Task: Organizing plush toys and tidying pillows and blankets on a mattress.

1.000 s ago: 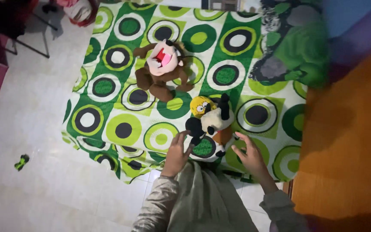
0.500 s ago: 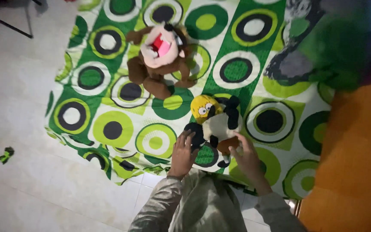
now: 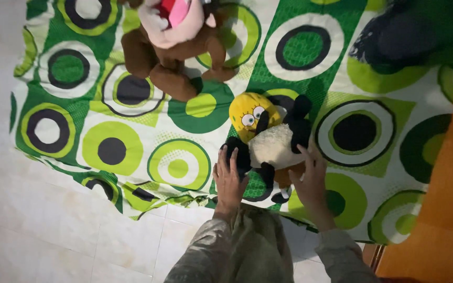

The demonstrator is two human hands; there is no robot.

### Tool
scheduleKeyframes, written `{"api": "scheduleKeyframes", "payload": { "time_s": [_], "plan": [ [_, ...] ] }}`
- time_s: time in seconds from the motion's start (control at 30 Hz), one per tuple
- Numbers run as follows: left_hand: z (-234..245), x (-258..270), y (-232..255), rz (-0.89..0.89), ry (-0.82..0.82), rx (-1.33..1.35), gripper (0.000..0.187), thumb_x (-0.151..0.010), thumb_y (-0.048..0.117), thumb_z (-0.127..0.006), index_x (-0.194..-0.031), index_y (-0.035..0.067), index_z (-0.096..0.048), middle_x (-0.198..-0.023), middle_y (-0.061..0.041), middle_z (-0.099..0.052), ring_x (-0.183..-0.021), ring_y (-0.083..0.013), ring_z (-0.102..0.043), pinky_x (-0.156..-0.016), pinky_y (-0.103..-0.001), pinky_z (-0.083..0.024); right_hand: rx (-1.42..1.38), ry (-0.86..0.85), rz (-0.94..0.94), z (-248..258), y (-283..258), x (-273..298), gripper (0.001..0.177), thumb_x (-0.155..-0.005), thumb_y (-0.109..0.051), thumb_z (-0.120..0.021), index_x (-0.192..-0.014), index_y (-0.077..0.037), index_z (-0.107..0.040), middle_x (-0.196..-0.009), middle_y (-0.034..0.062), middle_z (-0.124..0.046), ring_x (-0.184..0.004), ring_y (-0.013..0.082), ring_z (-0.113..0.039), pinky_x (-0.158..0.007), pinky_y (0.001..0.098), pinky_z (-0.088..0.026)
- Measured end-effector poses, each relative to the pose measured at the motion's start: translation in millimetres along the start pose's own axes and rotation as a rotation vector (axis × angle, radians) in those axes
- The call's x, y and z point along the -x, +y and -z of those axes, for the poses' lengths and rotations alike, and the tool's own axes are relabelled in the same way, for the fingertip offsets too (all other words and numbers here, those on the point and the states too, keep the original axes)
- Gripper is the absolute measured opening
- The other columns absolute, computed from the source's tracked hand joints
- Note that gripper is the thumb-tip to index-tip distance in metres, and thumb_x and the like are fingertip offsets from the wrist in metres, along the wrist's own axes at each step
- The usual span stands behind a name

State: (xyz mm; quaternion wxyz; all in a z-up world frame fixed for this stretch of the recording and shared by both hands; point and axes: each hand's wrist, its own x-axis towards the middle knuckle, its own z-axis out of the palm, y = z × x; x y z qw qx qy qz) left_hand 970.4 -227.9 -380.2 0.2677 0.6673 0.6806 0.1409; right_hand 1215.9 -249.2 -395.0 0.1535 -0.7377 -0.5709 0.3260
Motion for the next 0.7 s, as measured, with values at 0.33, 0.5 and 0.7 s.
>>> {"api": "scheduleKeyframes", "payload": {
  "time_s": [0.33,0.5,0.7],
  "plan": [
    [-36,-11,-22,0.065,0.083,0.149,0.111,-0.057,0.01,-0.093,-0.152,0.026,-0.037,-0.162,-0.026,-0.017,-0.149,-0.052,-0.022,-0.115,-0.055,-0.036,-0.038,0.14,0.233,-16,-11,-25,0.089,-0.076,-0.01,-0.084,-0.153,-0.026,-0.043,-0.164,0.0285,-0.018,-0.15,0.0518,-0.023,-0.114,0.0627,-0.035],
    [-38,-20,-27,0.038,0.105,0.209,0.109,-0.058,0.007,-0.095,-0.151,0.025,-0.039,-0.158,-0.03,-0.021,-0.142,-0.0538,-0.029,-0.114,-0.056,-0.035,0.147,0.098,0.21,-27,-5,-32,0.09,-0.075,-0.007,-0.086,-0.152,-0.03,-0.047,-0.157,0.032,-0.028,-0.144,0.0556,-0.031,-0.11,0.0644,-0.035],
    [-40,-26,-34,0.067,0.049,0.126,0.105,-0.059,-0.005,-0.085,-0.151,0.024,-0.042,-0.15,-0.029,-0.03,-0.133,-0.0511,-0.038,-0.111,-0.053,-0.04,0.108,0.111,0.25,-35,5,-39,0.091,-0.067,-0.009,-0.088,-0.147,-0.029,-0.049,-0.146,0.0325,-0.036,-0.134,0.0566,-0.037,-0.099,0.0641,-0.038]
  ]
}}
